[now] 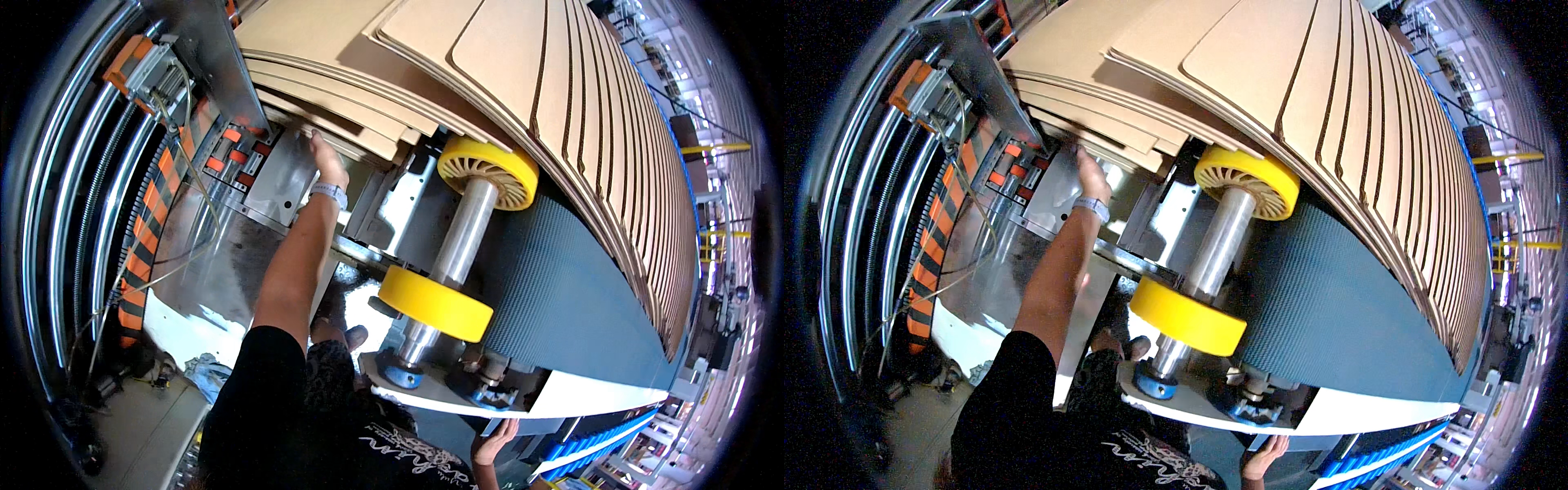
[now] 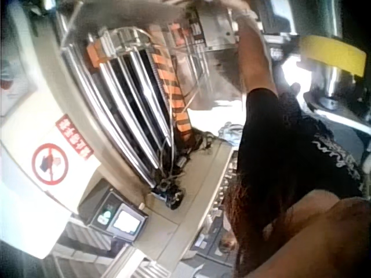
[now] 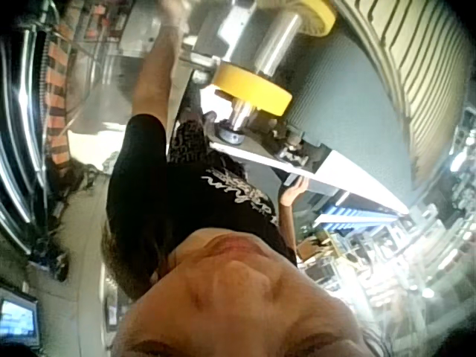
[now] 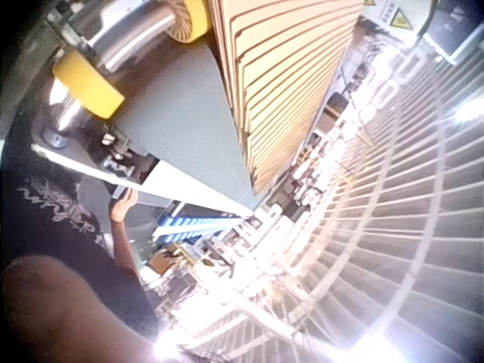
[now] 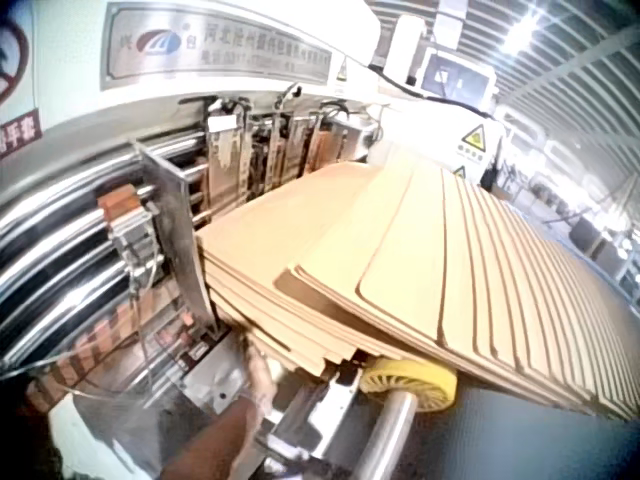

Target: The person operates a machine that processes corrugated board, using their hands to guide stacks of cardboard into the feeding mechanism and pressing buttons on the control panel.

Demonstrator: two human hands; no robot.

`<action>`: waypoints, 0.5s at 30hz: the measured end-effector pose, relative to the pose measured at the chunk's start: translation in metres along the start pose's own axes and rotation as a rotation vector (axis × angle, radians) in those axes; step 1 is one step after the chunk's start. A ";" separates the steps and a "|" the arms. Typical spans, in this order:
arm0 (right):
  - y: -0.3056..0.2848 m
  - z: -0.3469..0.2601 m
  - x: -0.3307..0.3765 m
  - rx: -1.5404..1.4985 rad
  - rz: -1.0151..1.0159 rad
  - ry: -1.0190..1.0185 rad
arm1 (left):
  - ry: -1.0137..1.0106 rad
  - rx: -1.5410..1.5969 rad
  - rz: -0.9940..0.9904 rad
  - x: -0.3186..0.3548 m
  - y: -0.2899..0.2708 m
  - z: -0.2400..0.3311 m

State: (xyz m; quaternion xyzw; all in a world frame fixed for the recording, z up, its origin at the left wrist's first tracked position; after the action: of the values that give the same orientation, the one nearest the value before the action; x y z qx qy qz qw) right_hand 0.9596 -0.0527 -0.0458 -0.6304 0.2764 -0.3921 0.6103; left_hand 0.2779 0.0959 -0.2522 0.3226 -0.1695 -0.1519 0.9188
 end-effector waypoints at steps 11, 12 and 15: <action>0.025 0.035 0.038 -0.088 -0.074 0.187 | 0.030 -0.088 0.562 -0.062 0.062 -0.060; 0.024 0.035 0.034 -0.074 -0.084 0.177 | -0.042 -0.387 0.665 -0.064 0.063 -0.058; 0.022 0.039 0.032 -0.058 -0.097 0.168 | -0.053 -0.379 0.556 -0.063 0.058 -0.055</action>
State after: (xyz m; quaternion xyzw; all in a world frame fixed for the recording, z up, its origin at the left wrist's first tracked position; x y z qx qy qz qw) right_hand 1.0123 -0.0599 -0.0603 -0.6256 0.3067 -0.4645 0.5466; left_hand 0.2533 0.1931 -0.2689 0.0834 -0.2436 0.0674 0.9639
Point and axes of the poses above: each hand's wrist, its own x-axis away from the middle knuckle, its own y-axis out of the palm, z = x × y, the point moved 1 cm from there along -x, towards the middle knuckle, and after that the axes turned 14 degrees about -z, right-handed, at the moved point
